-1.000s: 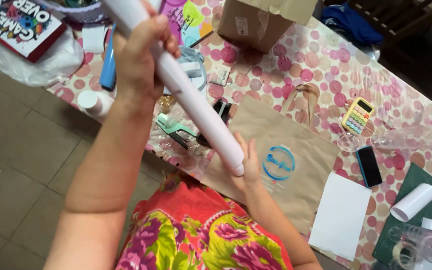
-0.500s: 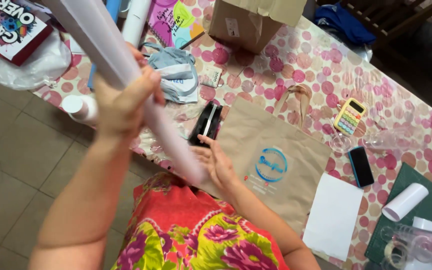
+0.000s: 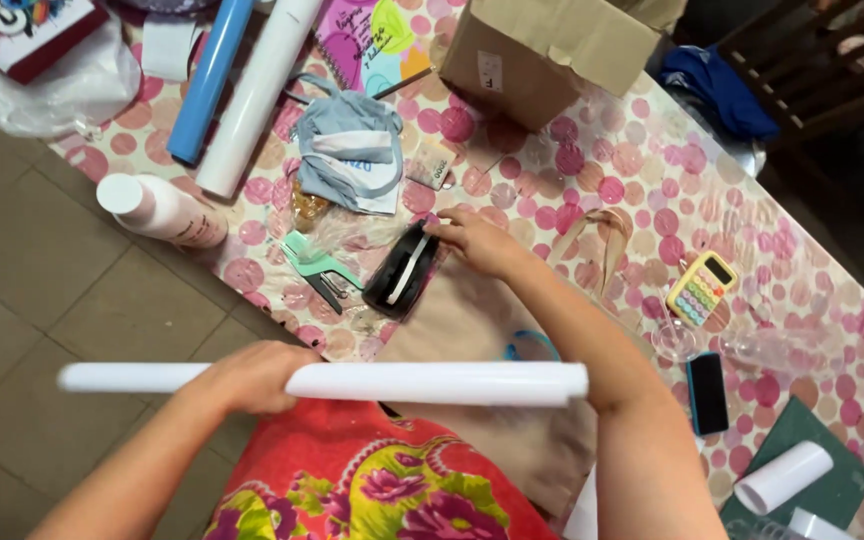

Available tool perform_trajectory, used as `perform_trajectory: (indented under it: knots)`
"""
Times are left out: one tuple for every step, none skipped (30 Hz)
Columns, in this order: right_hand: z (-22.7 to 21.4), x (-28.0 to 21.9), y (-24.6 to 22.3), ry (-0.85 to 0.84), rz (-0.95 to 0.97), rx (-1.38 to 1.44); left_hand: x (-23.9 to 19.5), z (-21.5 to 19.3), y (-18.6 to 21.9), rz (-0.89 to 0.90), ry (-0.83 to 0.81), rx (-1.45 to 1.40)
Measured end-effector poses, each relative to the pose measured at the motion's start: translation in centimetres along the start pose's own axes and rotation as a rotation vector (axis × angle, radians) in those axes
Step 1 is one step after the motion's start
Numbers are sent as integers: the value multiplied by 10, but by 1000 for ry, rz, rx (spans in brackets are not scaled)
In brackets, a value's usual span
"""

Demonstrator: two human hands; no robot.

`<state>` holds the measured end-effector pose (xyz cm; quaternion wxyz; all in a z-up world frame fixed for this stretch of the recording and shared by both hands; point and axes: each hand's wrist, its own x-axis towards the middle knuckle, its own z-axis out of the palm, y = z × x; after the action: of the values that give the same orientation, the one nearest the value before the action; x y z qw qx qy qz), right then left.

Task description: The person handles white paper sheets and rolls on a table, folding and rolling them into cylindrical shapes. They also move a stack of clear plastic cups and a roll of white paper, organizing items on the workspace.

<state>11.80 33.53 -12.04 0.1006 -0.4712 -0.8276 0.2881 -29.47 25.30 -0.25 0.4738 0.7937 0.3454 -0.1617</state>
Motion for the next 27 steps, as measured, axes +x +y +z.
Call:
perform_trajectory:
  knots:
    - [-4, -2, 0, -18, -9, 4, 1, 1, -7, -9, 3, -18]
    - [-8, -5, 0, -57, -16, -33, 1, 3, -14, -122, -49, 100]
    - [-13, -4, 0, -86, -22, -72, 3, -1, -22, -233, -102, 229]
    - [-17, -2, 0, -93, -29, -70, 15, 11, -24, -240, -100, 221]
    - [-19, -1, -2, -131, -51, -92, 25, 21, -27, -145, -86, 324]
    - [-21, 0, -4, -170, -72, -115, 35, 31, -30, -48, -72, 426]
    - [-11, 8, 2, -190, -74, -104, 41, 25, -3, -53, -82, 405]
    - [0, 14, 6, -200, -71, -94, 48, 18, 24, 33, -51, 404]
    - [3, 33, 16, -188, -72, -101, 60, 0, 45, 119, -2, 423]
    - [7, 36, 14, -187, -78, -105, 77, 9, 41, 115, 4, 424]
    - [10, 41, 12, -238, -43, -126, 95, 17, 36, 144, 69, 459]
    - [13, 46, 11, -290, -7, -146, 113, 25, 30, 172, 134, 494]
    - [17, 47, 13, -299, -6, -143, 120, 30, 24, 171, 131, 484]
    - [21, 47, 15, -365, 21, -232, 128, 36, 18, 173, 172, 503]
    - [24, 50, 18, -426, 46, -324, 137, 40, 11, 173, 217, 527]
    - [22, 53, 19, -431, 43, -323, 136, 36, 17, 171, 217, 522]
    - [22, 55, 19, -430, 71, -183, 132, 34, 23, 161, 229, 546]
    - [22, 56, 18, -427, 100, -43, 128, 31, 29, 152, 241, 571]
    - [25, 56, 24, -431, 98, -41, 126, 27, 35, 149, 239, 567]
    - [27, 56, 29, -436, 102, -11, 123, 22, 42, 147, 253, 566]
    - [28, 59, 36, -431, 106, 17, 121, 14, 46, 149, 268, 575]
    - [25, 65, 37, -425, 105, 17, 138, 27, 32, 149, 268, 581]
    - [21, 69, 38, -455, 126, 84, 156, 41, 19, 132, 249, 557]
    - [19, 72, 39, -485, 145, 151, 173, 56, 5, 115, 230, 532]
    - [7, 70, 36, -486, 145, 152, 182, 53, 7, 114, 229, 531]
    - [-5, 68, 32, -492, 176, 116, 191, 50, 8, 79, 159, 525]
    - [-17, 68, 29, -495, 206, 79, 200, 45, 9, 42, 92, 521]
